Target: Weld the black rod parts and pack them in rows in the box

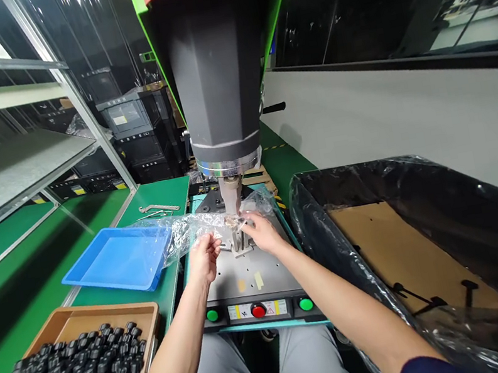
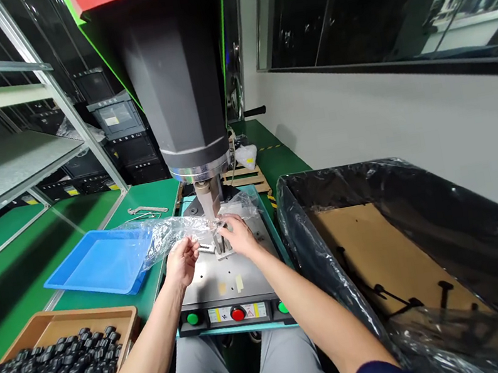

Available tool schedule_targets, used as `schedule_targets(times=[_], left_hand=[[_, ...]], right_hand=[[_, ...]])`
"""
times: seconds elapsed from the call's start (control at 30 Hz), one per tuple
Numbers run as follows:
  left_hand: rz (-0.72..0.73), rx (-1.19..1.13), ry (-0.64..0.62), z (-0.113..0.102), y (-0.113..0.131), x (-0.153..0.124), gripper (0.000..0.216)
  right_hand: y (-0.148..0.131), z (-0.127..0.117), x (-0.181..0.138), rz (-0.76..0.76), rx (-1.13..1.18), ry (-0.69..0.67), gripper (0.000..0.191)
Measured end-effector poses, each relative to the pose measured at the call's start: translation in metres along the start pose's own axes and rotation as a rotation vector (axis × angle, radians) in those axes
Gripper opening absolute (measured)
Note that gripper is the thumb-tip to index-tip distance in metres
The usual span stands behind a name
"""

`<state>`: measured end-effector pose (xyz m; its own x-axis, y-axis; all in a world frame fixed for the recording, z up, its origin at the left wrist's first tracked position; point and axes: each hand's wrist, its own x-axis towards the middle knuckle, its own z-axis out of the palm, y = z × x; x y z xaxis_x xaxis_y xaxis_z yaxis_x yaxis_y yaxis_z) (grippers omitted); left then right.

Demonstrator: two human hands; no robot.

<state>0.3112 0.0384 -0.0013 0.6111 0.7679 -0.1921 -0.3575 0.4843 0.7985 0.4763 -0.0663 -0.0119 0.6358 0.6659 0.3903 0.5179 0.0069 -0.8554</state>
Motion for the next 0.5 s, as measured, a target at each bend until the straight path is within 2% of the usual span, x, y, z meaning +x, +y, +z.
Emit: schedule_targets(times=[0.13, 0.27, 0.4, 0.5], left_hand=[[-0.046, 0.022, -0.007, -0.007, -0.016, -0.003, 0.026], [-0.064, 0.016, 0.007, -0.012, -0.029, 0.001, 0.026], [-0.072, 0.039, -0.026, -0.017, -0.029, 0.0, 0.032], [-0.14, 0.105, -0.081, -0.021, -0.028, -0.018, 0.042]], right_hand=[[0.007, -0.006, -0.047, 0.166, 0.215, -0.006, 0.043], [0.007, -0.007, -0.083, 0.26, 0.403, 0.01, 0.054], [-0.01, -0.011, -0.103, 0.324, 0.501, -0.056, 0.051], [-0.029, -0.015, -0.112, 0.324, 0.581, -0.126, 0.05]])
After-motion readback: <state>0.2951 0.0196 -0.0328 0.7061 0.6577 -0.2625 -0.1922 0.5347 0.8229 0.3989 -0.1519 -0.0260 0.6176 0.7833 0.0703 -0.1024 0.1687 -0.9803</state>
